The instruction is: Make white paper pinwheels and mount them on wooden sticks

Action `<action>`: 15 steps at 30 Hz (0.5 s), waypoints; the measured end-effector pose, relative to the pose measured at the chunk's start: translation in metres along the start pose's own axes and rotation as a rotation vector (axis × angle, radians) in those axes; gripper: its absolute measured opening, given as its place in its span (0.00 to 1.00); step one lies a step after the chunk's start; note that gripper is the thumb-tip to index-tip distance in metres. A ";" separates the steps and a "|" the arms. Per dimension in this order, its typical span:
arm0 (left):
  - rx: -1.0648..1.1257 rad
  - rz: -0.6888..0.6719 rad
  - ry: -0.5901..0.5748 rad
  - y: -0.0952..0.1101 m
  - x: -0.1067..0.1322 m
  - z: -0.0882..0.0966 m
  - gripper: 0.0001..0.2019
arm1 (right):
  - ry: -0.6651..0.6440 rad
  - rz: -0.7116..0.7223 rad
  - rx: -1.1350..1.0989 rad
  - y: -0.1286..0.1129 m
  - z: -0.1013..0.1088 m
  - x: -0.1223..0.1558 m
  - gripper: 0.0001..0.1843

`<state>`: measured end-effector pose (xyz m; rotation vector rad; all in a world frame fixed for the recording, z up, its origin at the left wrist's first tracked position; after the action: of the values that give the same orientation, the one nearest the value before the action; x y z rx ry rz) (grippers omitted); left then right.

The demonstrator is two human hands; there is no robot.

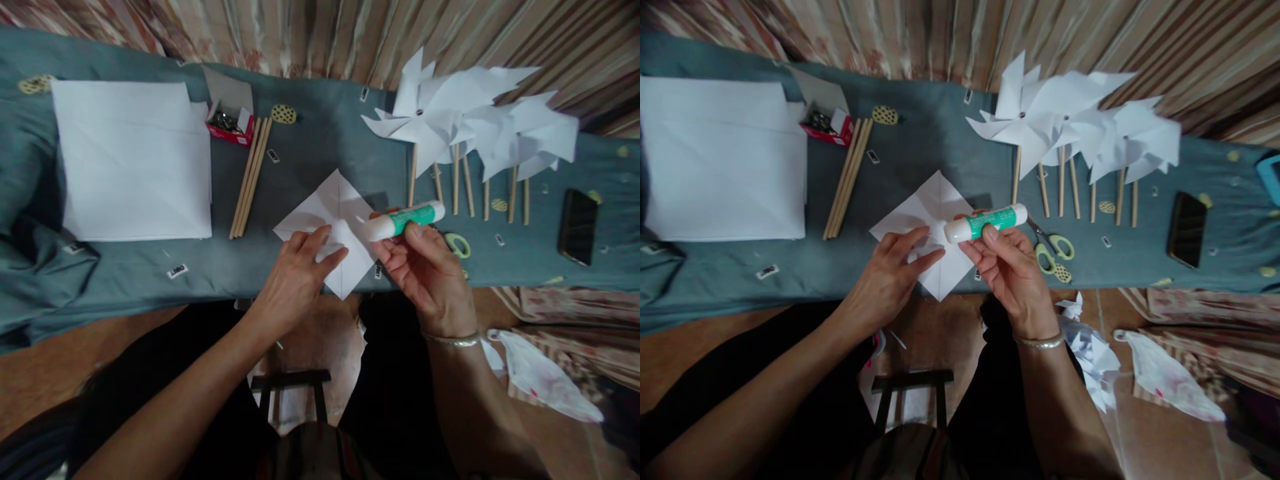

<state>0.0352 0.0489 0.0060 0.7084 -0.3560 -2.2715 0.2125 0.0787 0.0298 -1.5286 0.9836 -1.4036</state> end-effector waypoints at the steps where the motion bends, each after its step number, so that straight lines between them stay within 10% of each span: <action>1: 0.036 0.010 0.031 0.000 0.000 0.003 0.19 | -0.001 -0.009 -0.044 0.002 0.001 0.001 0.13; 15: 0.763 0.410 0.352 0.005 0.004 0.014 0.16 | -0.120 -0.212 -0.459 0.027 -0.018 0.015 0.09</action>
<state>0.0269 0.0433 0.0179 1.2536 -1.1059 -1.5509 0.1954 0.0540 0.0109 -2.0807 1.1493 -1.2621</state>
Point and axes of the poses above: each hand's wrist, its own x-axis away from the middle knuckle, its own z-axis out of the back of the hand, y = z × x, the point moved 4 cm from there along -x, towards the middle knuckle, and after that the axes turned 12 degrees about -z, right-handed, at the moved point
